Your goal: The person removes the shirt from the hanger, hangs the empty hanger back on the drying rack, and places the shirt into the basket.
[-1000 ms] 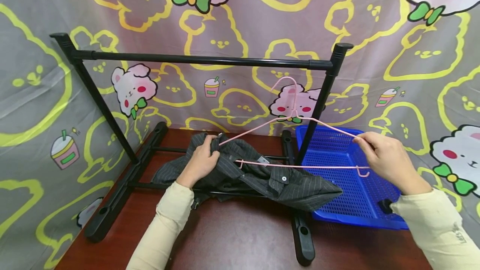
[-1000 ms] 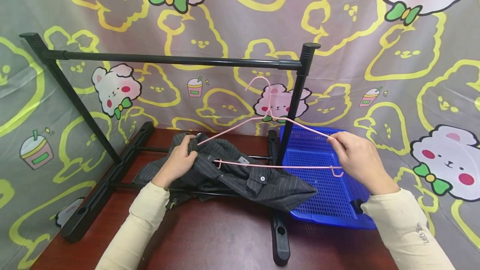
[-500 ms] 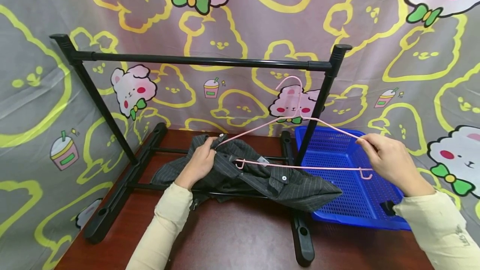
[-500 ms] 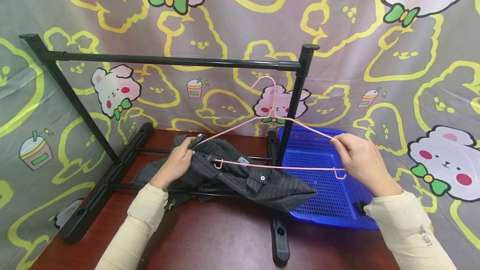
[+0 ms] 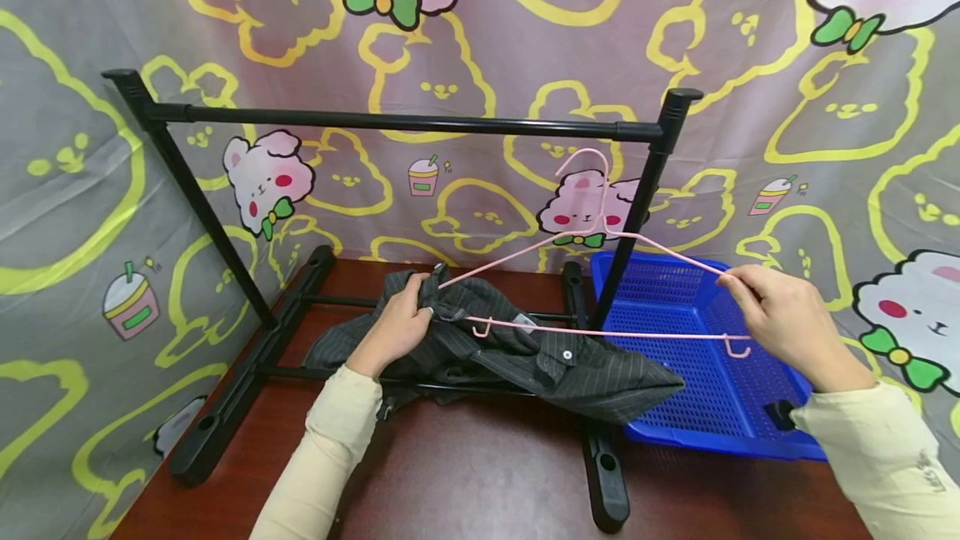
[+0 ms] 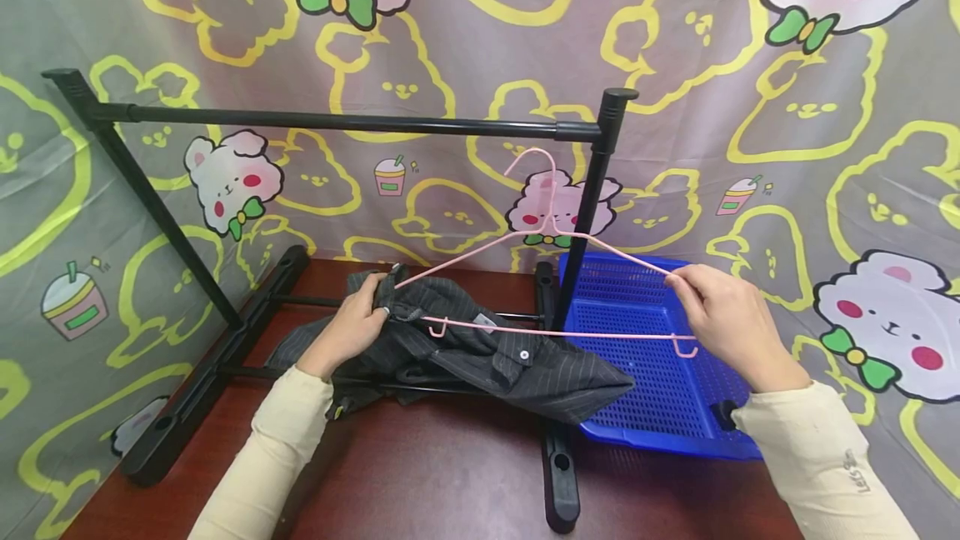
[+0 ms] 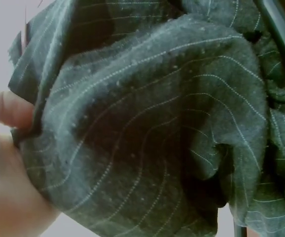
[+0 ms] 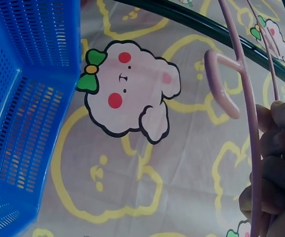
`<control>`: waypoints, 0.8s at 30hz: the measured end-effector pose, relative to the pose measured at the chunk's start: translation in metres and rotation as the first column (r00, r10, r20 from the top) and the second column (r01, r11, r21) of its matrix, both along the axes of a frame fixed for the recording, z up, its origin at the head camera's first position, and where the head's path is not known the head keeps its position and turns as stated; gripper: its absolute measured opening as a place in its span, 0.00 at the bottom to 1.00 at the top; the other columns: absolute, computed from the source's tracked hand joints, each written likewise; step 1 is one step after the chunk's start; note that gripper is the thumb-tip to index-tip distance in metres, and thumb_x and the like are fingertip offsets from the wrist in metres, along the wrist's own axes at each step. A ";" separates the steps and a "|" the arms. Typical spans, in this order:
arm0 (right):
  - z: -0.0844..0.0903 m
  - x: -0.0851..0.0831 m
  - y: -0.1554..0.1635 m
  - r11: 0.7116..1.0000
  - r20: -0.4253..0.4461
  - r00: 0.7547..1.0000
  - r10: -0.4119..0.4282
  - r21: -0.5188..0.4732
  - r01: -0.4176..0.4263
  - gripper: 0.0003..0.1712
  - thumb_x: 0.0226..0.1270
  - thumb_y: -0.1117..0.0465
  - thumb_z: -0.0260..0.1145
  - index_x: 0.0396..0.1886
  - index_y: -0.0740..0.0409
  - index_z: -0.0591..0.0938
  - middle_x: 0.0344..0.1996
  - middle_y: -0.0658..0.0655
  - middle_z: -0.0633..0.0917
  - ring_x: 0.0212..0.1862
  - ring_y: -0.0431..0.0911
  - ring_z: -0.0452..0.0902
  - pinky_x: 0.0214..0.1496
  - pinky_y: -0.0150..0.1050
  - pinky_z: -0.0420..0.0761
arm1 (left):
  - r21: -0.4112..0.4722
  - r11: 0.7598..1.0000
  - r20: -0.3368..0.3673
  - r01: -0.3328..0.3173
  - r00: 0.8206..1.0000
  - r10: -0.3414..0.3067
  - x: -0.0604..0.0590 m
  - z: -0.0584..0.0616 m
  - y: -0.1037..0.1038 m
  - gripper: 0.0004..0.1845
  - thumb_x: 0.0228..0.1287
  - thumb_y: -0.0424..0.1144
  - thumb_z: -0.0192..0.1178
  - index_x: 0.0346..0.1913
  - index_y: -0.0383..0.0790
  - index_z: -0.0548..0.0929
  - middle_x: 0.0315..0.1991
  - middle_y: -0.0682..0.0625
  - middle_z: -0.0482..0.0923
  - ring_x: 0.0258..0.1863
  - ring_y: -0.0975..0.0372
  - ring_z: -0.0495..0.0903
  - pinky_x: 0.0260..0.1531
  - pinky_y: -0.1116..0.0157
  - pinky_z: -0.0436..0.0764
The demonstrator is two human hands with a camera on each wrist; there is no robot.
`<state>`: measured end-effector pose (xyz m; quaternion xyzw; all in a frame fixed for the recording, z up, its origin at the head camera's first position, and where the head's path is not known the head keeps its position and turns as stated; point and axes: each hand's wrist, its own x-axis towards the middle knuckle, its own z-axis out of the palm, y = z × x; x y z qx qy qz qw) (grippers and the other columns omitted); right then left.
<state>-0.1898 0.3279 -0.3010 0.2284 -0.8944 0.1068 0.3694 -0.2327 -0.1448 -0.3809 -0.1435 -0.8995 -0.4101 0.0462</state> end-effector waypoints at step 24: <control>-0.001 0.006 -0.001 1.000 0.023 1.000 -0.014 -0.021 0.015 0.02 0.63 0.67 0.64 0.33 0.62 0.82 0.21 0.53 0.78 0.22 0.43 0.65 0.25 0.39 0.65 | -0.411 0.911 0.090 0.040 0.996 -0.003 0.000 -0.020 0.003 0.28 0.69 0.36 0.48 0.68 0.29 0.60 0.64 0.34 0.65 0.63 0.44 0.65 0.58 0.42 0.61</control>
